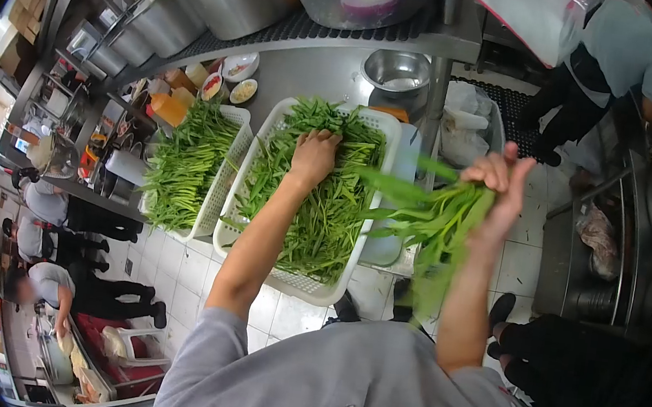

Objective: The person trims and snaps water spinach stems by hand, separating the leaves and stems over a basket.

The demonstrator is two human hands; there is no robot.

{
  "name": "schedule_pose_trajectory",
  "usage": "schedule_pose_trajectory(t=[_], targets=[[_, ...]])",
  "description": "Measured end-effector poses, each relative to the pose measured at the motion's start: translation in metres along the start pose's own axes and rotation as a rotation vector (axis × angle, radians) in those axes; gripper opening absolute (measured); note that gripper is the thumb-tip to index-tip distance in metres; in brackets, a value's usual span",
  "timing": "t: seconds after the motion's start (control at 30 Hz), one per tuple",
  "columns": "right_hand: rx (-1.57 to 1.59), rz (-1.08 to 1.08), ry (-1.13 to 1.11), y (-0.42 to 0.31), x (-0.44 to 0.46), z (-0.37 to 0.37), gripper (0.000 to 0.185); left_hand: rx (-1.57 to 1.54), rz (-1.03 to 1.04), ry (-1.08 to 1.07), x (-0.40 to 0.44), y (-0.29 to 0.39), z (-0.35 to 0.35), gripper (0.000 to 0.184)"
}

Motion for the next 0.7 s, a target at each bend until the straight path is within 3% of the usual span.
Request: schedule_pose_trajectory(t=[0.07,0.13,0.17,0.23,0.3,0.33,0.4,0.43,0.47,0.57,0.63,0.67,0.7], targets=[[-0.15,0.024,0.012,0.033,0.017,-0.022,0.037,-0.005,0.015,-0.067,-0.003,-0.005,-0.002,0.022],[-1.177,-0.2,0.109,0.065,0.023,-0.05,0.037,-0.224,-0.055,-0.017,0.006,-0.019,-0.036,0.018],[-1.574,-0.179,0.069,0.077,0.03,-0.096,0.038,-0.335,-0.092,0.009,0.01,-0.025,-0.057,0.017],[-0.951,0.021,0.397,0.077,0.019,-0.118,0.037,-0.44,-0.188,0.192,0.014,-0.045,-0.106,0.019],[-0.402,0.083,0.221,0.077,0.015,-0.087,0.036,-0.563,-0.334,0.172,0.012,-0.074,-0.136,0.021],[-0.491,0.115,0.111,0.078,0.023,-0.09,0.037,-0.703,-0.407,0.175,0.008,-0.088,-0.144,0.022],[-1.29,-0.049,0.027,0.069,0.031,-0.095,0.039,-0.963,-0.574,0.159,0.003,-0.102,-0.167,0.028],[-1.686,-0.156,-0.029,0.073,0.035,-0.078,0.04,-0.952,-0.569,0.154,0.004,-0.099,-0.188,0.032],[-1.018,0.069,0.108,0.075,0.033,-0.081,0.036,-1.064,-0.584,0.189,0.002,-0.104,-0.19,0.033],[-0.307,0.12,-0.054,0.075,0.032,-0.056,0.033,-1.259,-0.63,0.178,-0.014,-0.107,-0.194,0.036],[-1.13,0.2,-0.004,0.101,0.037,-0.093,0.029,-1.313,-0.631,0.125,-0.019,-0.099,-0.195,0.037],[-2.024,-0.062,-0.15,0.096,0.036,-0.088,0.026,-1.317,-0.625,0.093,-0.022,-0.094,-0.195,0.036],[-1.962,-0.206,-0.193,0.098,0.029,-0.066,0.024,-1.318,-0.615,0.065,-0.025,-0.091,-0.196,0.036]])
Point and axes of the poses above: each hand's wrist, its own x-axis towards the middle knuckle, its own z-axis out of the palm, y = z × x, the point moved 9 cm from there along x, towards the middle knuckle, and after that the axes turned 5 degrees about y, right-handed, at the moved point
